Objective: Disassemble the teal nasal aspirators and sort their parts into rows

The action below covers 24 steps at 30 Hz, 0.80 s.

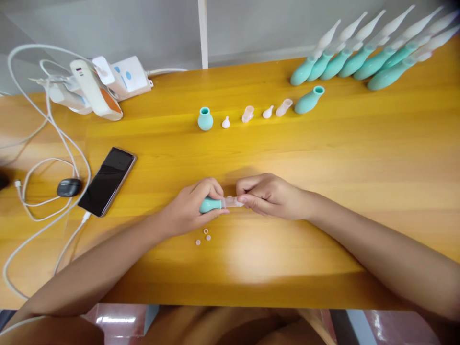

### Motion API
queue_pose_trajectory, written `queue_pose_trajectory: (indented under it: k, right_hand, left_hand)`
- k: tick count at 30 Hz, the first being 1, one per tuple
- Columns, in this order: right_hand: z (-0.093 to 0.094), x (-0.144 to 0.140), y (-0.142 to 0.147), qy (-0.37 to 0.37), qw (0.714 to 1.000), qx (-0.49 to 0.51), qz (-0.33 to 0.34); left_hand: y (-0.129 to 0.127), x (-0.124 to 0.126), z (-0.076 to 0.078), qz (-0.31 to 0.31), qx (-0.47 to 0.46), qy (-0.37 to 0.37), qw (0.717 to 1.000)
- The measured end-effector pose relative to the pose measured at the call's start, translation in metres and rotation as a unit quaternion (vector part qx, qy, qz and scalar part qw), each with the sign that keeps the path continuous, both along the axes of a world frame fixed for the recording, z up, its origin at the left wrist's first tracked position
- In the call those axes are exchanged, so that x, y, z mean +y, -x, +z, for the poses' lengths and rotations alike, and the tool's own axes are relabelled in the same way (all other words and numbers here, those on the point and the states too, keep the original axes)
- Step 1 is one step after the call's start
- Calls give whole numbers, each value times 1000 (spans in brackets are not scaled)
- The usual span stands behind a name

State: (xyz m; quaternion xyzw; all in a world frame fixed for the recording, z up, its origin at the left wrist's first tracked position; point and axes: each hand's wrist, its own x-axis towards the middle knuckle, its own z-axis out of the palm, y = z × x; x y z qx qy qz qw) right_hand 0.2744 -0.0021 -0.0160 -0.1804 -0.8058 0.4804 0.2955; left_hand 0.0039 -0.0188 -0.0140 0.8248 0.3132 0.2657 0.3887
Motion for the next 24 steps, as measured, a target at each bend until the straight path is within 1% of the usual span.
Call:
queue_pose_trajectory:
  k: [5,9,11,14,16,18,20,22,24]
  right_hand:
    - [0,-4,3,-9,1000,-7,-17]
    - [0,-9,6,-18,1000,-17,-16]
    - [0,-10,6,-17,1000,-19,-11]
    - [-1,-10,5,1,1000,-3,-5]
    - [-2,-9,4,12,1000,2,-3]
    - [-2,-8,4,16,1000,2,-5]
    - [-2,-7,6,26,1000,6,-15]
    - [-2,-6,8,42,998,28,-40]
    - [-3,-5,9,57,994,56,-77]
  left_hand:
    - [0,-2,-2,17,8,-30,999]
    - [1,-1,-2,22,1,-33,999]
    - [3,0,-2,9,5,-21,1000]
    - [4,-1,-2,-33,11,12,999]
    - [4,-2,-1,-44,8,28,999]
    - [2,-3,-1,-22,-1,34,999]
    - [0,-3,0,17,-1,41,999]
    - [-1,-2,1,50,1,54,997]
    - [-1,-2,2,64,-13,64,996]
